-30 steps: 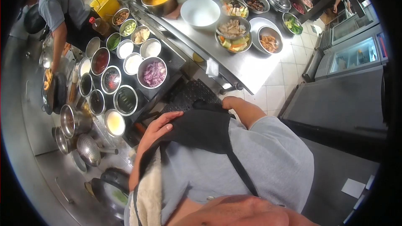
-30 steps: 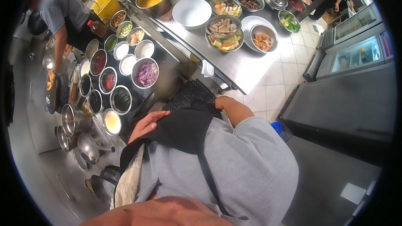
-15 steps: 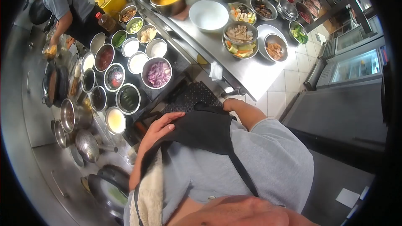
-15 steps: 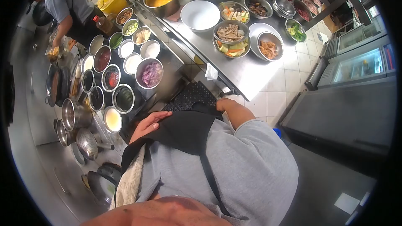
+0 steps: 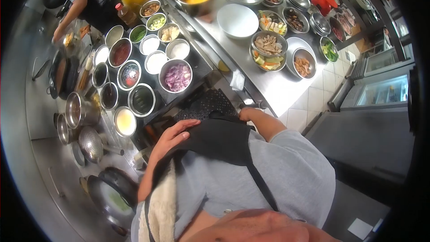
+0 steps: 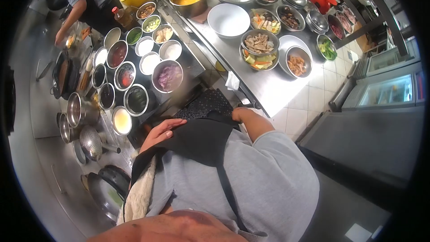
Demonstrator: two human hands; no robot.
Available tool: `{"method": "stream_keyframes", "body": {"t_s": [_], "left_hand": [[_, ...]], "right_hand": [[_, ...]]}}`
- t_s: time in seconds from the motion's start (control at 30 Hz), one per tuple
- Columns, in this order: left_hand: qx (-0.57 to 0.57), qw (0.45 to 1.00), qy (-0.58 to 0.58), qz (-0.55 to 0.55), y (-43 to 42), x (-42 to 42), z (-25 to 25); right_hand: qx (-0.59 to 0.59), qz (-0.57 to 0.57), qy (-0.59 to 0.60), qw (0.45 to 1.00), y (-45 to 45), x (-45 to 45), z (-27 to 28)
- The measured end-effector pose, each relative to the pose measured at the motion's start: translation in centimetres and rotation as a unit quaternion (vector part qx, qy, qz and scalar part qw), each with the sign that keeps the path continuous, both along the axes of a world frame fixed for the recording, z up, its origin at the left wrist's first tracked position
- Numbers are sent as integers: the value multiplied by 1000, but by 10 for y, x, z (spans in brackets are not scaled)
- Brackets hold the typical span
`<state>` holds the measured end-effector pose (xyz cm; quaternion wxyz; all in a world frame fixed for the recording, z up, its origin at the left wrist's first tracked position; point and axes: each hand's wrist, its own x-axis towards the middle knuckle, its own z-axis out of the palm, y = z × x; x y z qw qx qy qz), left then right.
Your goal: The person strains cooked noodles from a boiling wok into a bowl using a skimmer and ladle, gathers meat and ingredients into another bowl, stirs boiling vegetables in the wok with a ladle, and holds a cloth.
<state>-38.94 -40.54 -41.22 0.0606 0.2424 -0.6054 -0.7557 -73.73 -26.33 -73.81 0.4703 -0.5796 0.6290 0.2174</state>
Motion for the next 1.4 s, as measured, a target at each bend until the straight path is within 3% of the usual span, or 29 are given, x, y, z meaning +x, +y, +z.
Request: {"method": "stream_keyframes", "body": {"t_s": [0.13,0.17,0.23,0.47,0.63,1.07,1.13,1.17,1.23,1.27,1.3,1.33,1.4], "left_hand": [[-7,1000,-10,5,1,3,0],[-12,1000,-9,7,2,3,-1],[-12,1000,-13,19,4,5,-1],[-3,997,-17,71,13,8,-2],[4,994,-24,106,20,4,1],[17,988,-32,149,23,-8,-5],[26,987,-36,158,23,-10,-6],[36,985,-41,166,23,-10,-7],[49,982,-46,179,22,-11,-14],[64,976,-51,201,23,-12,-20],[66,977,-51,198,24,-12,-26],[82,966,-75,232,25,-11,-33],[93,953,-104,270,26,-9,-47]], "right_hand": [[-24,119,-23,992,-2,-9,-33],[-23,125,-23,992,-7,-7,-17],[16,63,-3,998,-17,-4,17],[7,93,-3,996,-39,-3,-8],[7,242,-18,970,-66,2,-7],[14,193,-56,980,-92,13,19],[53,148,-18,987,-113,21,117],[43,40,-141,988,-122,10,163],[-7,-208,-324,923,-138,-32,251],[-181,-253,-287,906,-143,-70,261],[-328,-247,-119,904,-155,-106,282],[-434,-300,-5,850,-167,-144,301],[-514,-345,141,772,-207,-240,296]]}}
